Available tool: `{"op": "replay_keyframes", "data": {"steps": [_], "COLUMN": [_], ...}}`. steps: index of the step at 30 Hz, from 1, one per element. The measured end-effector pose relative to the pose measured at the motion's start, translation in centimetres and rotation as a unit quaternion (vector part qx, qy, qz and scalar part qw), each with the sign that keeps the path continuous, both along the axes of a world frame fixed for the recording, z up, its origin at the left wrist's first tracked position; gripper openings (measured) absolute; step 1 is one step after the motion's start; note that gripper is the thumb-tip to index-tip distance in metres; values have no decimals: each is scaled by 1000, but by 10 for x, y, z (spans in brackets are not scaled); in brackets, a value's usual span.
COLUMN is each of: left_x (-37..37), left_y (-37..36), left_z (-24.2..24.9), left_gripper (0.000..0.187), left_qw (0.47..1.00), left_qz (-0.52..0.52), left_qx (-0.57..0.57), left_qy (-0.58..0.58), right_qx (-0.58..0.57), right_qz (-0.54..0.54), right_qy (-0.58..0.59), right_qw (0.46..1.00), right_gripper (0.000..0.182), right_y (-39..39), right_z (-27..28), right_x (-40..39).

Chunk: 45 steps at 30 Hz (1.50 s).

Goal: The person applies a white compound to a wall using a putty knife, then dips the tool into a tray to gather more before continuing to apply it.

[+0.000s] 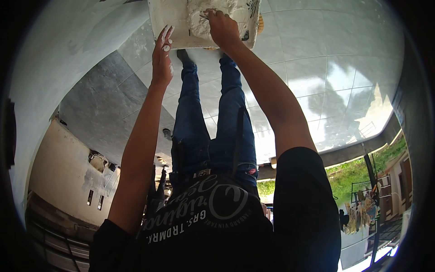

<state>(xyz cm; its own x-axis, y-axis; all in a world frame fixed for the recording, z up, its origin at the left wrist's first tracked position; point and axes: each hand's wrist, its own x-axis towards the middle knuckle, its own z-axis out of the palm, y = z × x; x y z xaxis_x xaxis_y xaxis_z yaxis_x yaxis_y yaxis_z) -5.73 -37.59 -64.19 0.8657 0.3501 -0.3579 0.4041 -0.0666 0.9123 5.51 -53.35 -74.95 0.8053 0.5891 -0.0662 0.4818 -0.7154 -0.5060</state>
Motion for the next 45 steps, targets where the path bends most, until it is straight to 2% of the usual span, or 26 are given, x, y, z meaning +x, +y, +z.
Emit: {"op": "replay_keyframes", "data": {"steps": [5,7,10,14,16,19,26,28,29,32,35,37,38,40,45], "left_x": [1,2,0,-6,-8,-13,-18,-19,-19,-20,-21,-20,-20,-20,-21], "left_y": [2,2,7,11,12,12,15,16,16,18,20,23,24,27,25], "left_z": [0,1,3,-2,1,0,0,-1,-2,-2,1,0,-1,-3,-5], "left_gripper": [63,63,63,65,67,69,69,68,68,68,67,66,66,65,65], "left_qw": [1000,1000,1000,1000,1000,1000,1000,1000,1000,1000,1000,1000,1000,1000,1000], "left_qz": [-6,1,-2,-3,1,11,15,11,10,7,9,6,8,3,5], "left_qx": [1,7,10,9,-6,0,-1,3,2,-2,2,6,6,11,5], "left_qy": [11,-5,13,0,16,5,2,6,6,15,12,14,13,3,13], "right_qx": [6,126,179,144,120,87,140,6,-13,-2,-1,-8,-8,110,81], "right_qz": [-8,-98,-147,-112,-51,-36,-126,-22,-3,35,40,-24,-23,-86,-57], "right_qy": [86,103,120,174,177,115,-11,-28,-22,-40,19,105,105,105,210], "right_qw": [996,982,965,968,975,989,982,999,1000,999,999,994,994,985,973], "right_gripper": [30,24,21,22,21,23,20,33,42,42,39,33,33,25,27], "right_y": [-1,-5,-4,1,-2,-7,15,12,11,9,7,7,8,8,8], "right_z": [18,25,25,12,-5,-37,7,6,-6,-9,14,28,29,30,-5], "right_x": [-26,-20,-12,-3,16,49,39,24,11,-19,-36,-30,-29,-26,7]}}
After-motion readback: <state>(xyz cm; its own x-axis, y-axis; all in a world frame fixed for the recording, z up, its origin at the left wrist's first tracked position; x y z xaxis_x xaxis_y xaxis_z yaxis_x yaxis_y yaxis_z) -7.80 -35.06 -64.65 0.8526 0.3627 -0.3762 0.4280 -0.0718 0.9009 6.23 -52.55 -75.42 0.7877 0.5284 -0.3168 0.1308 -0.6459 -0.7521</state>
